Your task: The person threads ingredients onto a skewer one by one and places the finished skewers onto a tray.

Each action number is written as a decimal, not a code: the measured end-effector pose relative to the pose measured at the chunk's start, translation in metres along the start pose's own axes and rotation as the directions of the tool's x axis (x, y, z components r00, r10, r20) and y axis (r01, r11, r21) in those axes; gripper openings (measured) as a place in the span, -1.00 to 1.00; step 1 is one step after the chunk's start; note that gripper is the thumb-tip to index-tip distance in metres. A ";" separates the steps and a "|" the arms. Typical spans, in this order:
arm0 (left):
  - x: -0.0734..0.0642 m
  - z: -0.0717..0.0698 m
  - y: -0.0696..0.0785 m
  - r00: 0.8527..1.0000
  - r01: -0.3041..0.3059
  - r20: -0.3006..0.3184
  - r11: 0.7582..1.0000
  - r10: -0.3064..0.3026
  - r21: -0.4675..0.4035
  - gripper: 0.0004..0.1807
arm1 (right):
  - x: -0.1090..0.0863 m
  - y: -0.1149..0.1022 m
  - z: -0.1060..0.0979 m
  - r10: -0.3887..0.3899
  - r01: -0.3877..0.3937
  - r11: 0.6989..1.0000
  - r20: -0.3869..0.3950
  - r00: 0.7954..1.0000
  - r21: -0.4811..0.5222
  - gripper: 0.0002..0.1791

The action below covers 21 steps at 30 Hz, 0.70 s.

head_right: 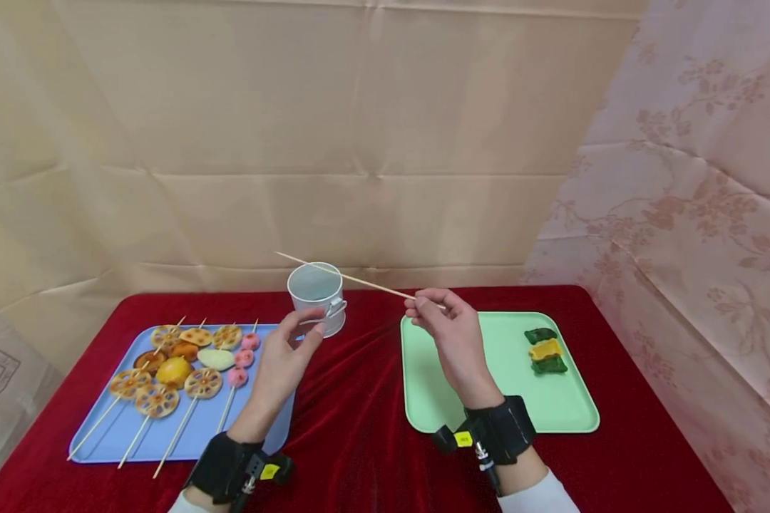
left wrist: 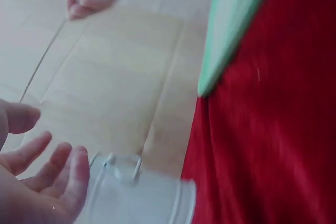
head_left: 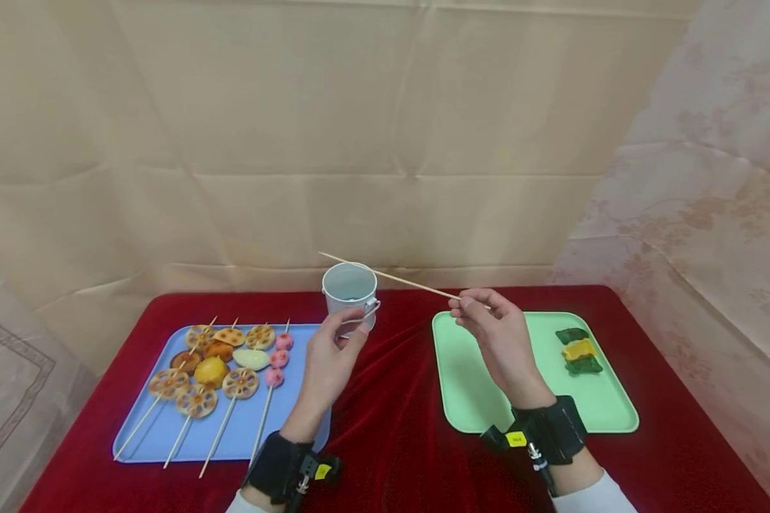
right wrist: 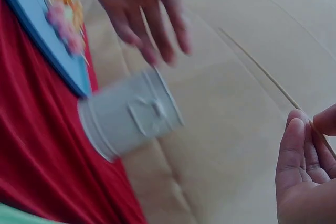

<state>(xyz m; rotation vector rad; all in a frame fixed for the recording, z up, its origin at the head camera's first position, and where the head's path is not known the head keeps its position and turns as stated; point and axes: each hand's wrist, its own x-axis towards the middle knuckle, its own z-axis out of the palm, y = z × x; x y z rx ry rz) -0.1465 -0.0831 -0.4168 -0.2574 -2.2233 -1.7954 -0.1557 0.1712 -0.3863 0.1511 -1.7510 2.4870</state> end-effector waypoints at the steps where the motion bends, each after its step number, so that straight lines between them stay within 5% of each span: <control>1: -0.001 0.002 0.001 1.000 0.019 0.018 0.997 -0.018 -0.078 -0.66 | -0.003 0.002 0.002 0.023 -0.023 1.000 0.024 0.999 0.010 -0.85; 3: -0.002 0.005 0.003 0.997 0.071 0.057 0.971 -0.059 -0.229 -0.62 | -0.008 0.008 0.008 0.064 -0.066 0.997 0.066 0.996 0.029 -0.85; 6: -0.005 0.008 0.005 0.989 0.136 0.106 0.895 -0.100 -0.424 -0.58 | -0.014 0.017 0.018 0.132 -0.139 0.989 0.118 0.984 0.056 -0.83; 12: -0.008 0.016 0.004 0.984 0.175 0.094 0.752 -0.149 -0.635 -0.62 | -0.021 0.031 0.034 0.234 -0.249 0.963 0.141 0.962 0.105 -0.82; 16: -0.009 0.020 0.004 0.981 0.178 0.069 0.698 -0.180 -0.693 -0.67 | -0.024 0.037 0.039 0.273 -0.289 0.949 0.126 0.954 0.128 -0.80; 21: -0.012 0.021 0.004 0.973 0.197 0.060 0.664 -0.223 -0.721 -0.63 | -0.026 0.042 0.043 0.295 -0.308 0.943 0.112 0.949 0.123 -0.82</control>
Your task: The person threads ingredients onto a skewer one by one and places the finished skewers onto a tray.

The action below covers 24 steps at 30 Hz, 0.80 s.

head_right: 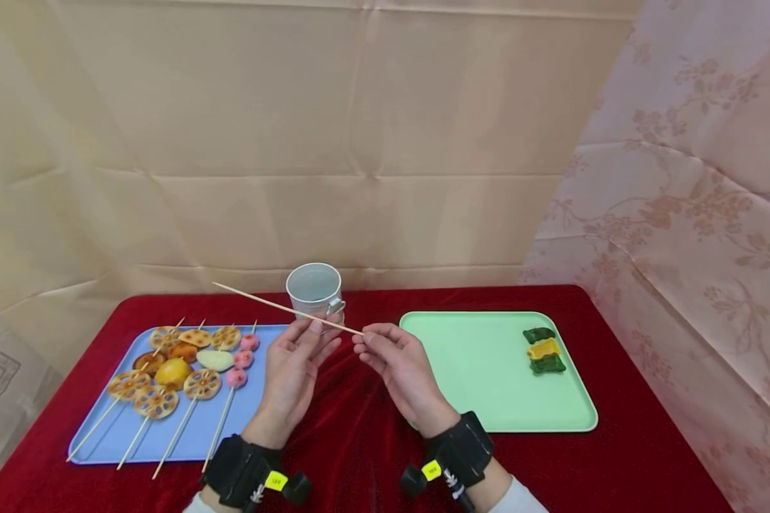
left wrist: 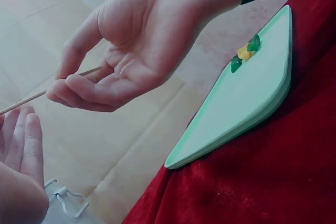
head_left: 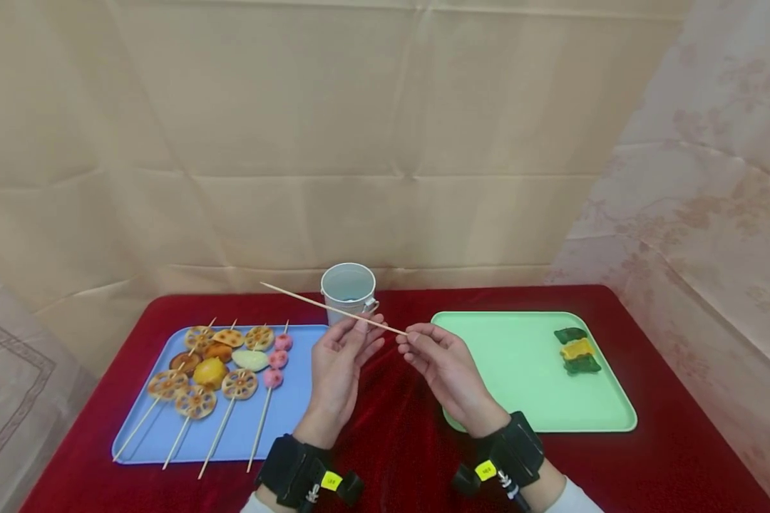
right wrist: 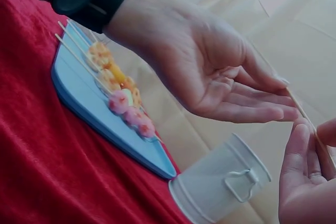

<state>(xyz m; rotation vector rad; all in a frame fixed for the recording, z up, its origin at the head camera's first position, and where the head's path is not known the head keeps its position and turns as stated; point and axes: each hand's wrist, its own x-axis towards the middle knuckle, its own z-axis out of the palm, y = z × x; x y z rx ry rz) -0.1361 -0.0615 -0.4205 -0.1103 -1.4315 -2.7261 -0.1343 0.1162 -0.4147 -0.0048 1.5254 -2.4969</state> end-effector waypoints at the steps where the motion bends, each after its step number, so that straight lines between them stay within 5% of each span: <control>1: 0.000 0.000 0.000 1.000 0.001 -0.005 1.000 -0.001 -0.005 -0.63 | 0.000 0.001 0.000 0.002 -0.002 1.000 0.001 1.000 -0.007 -0.82; 8: -0.002 -0.004 0.002 0.999 -0.034 -0.009 0.998 0.035 0.048 -0.69 | 0.001 -0.003 -0.014 -0.008 0.015 0.984 0.042 0.999 -0.180 -0.68; 15: -0.003 -0.015 0.005 0.999 -0.049 0.000 0.987 0.050 0.152 -0.81 | 0.007 -0.027 -0.050 -0.067 0.066 0.908 0.013 0.998 -0.413 -0.56; 19: -0.004 -0.021 0.007 1.000 -0.004 -0.012 0.970 0.007 0.244 -0.68 | 0.012 -0.042 -0.075 -0.149 0.086 0.780 -0.051 0.987 -0.620 -0.59; 24: -0.006 -0.030 0.008 0.998 0.070 -0.032 0.932 -0.063 0.354 -0.62 | 0.017 -0.056 -0.114 -0.268 0.080 0.528 -0.077 0.960 -0.845 -0.58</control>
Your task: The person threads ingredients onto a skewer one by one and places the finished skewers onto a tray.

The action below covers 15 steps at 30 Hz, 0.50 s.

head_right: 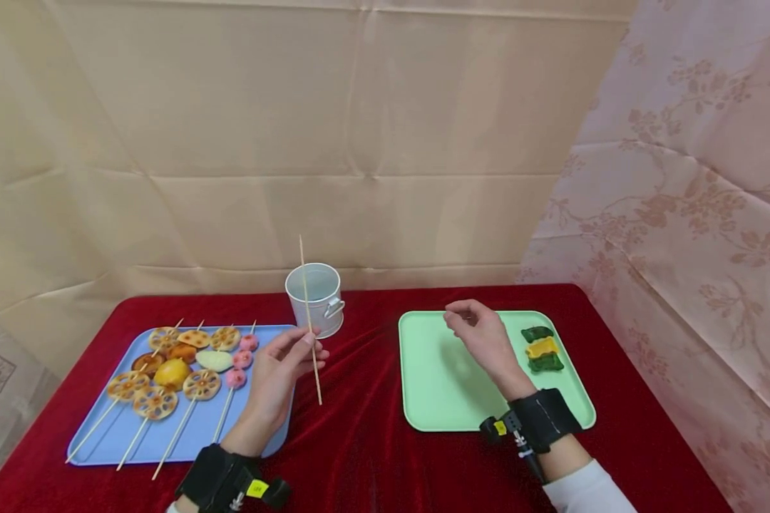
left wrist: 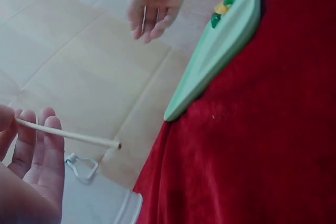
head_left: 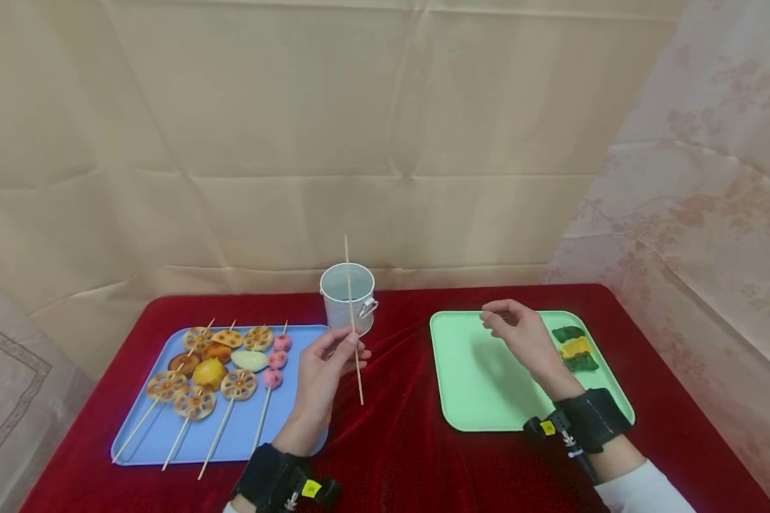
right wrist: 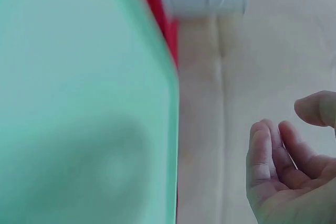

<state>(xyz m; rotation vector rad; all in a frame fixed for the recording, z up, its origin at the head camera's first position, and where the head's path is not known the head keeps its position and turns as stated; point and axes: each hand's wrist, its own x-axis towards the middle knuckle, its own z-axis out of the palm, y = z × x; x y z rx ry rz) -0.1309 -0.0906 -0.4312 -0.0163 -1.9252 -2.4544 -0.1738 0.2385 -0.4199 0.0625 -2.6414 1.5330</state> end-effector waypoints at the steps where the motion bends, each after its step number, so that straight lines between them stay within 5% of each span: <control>1: 0.000 -0.001 0.000 1.000 0.006 -0.003 1.000 -0.006 0.018 -0.62 | 0.002 0.005 -0.006 -0.018 0.017 0.998 -0.018 1.000 -0.068 -0.59; 5: 0.000 -0.006 -0.003 1.000 0.009 -0.017 0.997 -0.008 0.080 -0.65 | 0.010 0.025 -0.029 -0.078 0.051 0.953 -0.080 0.994 -0.298 -0.63; 15: -0.003 -0.009 -0.009 1.000 0.020 -0.022 0.984 -0.017 0.177 -0.73 | 0.023 0.055 -0.072 -0.032 -0.014 0.833 -0.074 0.997 -0.553 -0.64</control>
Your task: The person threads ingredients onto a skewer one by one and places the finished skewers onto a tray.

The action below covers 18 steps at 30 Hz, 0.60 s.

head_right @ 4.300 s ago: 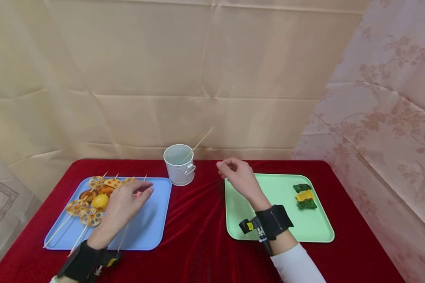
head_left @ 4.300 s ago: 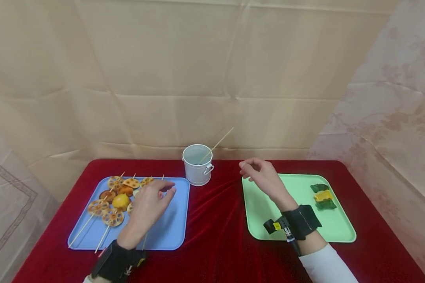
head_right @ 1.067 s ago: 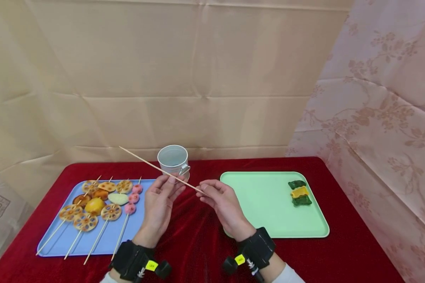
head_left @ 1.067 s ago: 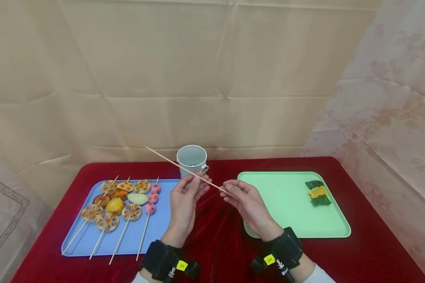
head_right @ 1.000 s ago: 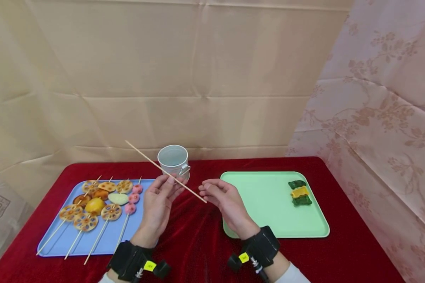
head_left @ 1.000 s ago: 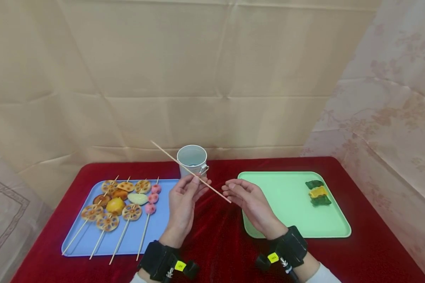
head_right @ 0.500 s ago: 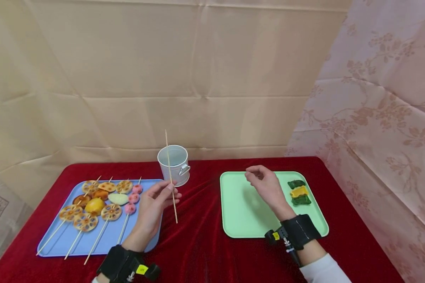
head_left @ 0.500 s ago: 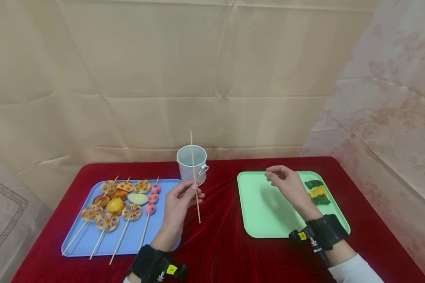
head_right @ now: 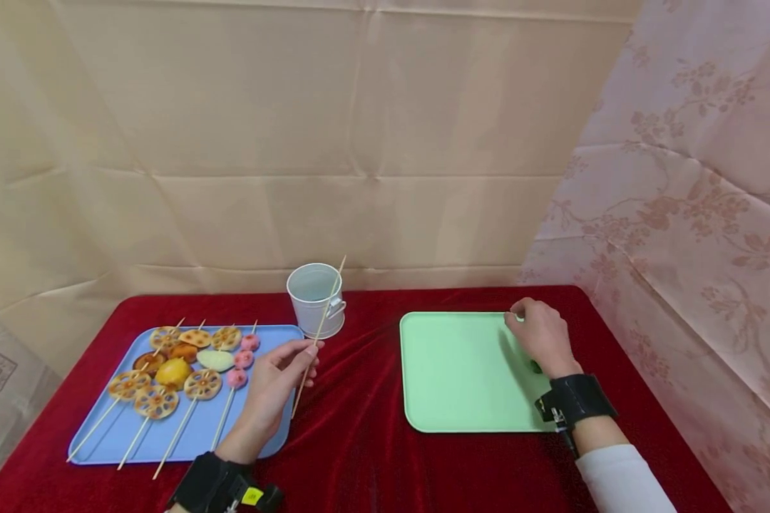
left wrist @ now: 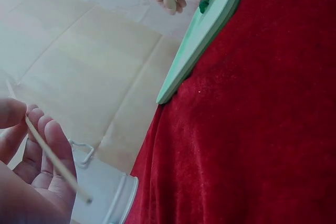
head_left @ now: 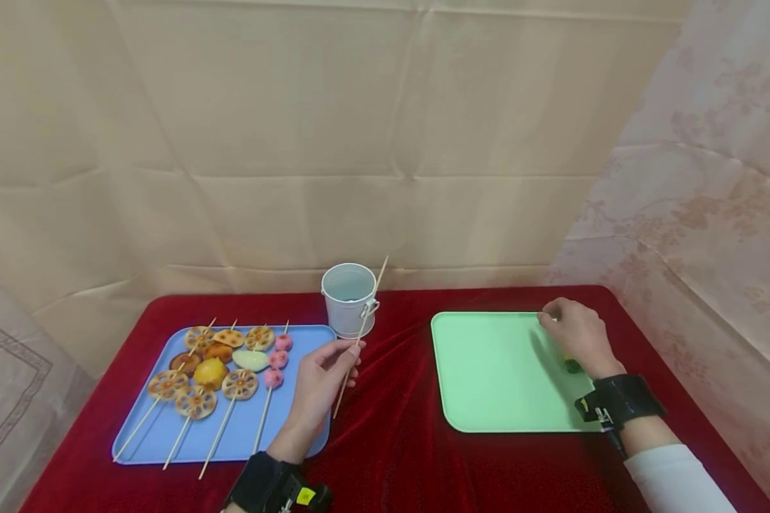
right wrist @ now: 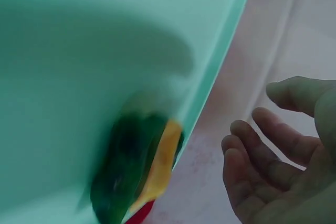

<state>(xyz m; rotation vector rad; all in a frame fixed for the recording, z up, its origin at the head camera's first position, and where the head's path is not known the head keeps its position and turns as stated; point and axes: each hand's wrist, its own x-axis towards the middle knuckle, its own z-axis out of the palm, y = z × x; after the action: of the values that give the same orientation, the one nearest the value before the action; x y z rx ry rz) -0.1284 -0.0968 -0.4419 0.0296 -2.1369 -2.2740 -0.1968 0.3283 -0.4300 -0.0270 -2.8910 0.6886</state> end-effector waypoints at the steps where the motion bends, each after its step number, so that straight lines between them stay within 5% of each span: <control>1: -0.001 0.000 0.000 1.000 0.000 0.000 1.000 0.000 0.002 -0.73 | 0.002 0.004 -0.001 0.004 -0.004 1.000 0.004 1.000 -0.029 -0.63; 8: -0.004 0.000 -0.002 1.000 0.004 -0.005 1.000 -0.004 0.021 -0.75 | 0.008 0.026 -0.004 0.035 -0.021 0.986 0.078 0.996 -0.167 -0.53; 18: -0.005 0.000 -0.007 1.000 0.020 -0.016 0.999 -0.020 0.025 -0.73 | 0.009 0.034 -0.001 0.052 -0.023 0.979 0.138 0.989 -0.205 -0.51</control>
<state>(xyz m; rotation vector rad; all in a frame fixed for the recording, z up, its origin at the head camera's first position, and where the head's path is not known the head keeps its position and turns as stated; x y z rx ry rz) -0.1233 -0.0962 -0.4484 0.0691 -2.1672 -2.2496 -0.2063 0.3599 -0.4426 -0.0603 -3.0949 0.4143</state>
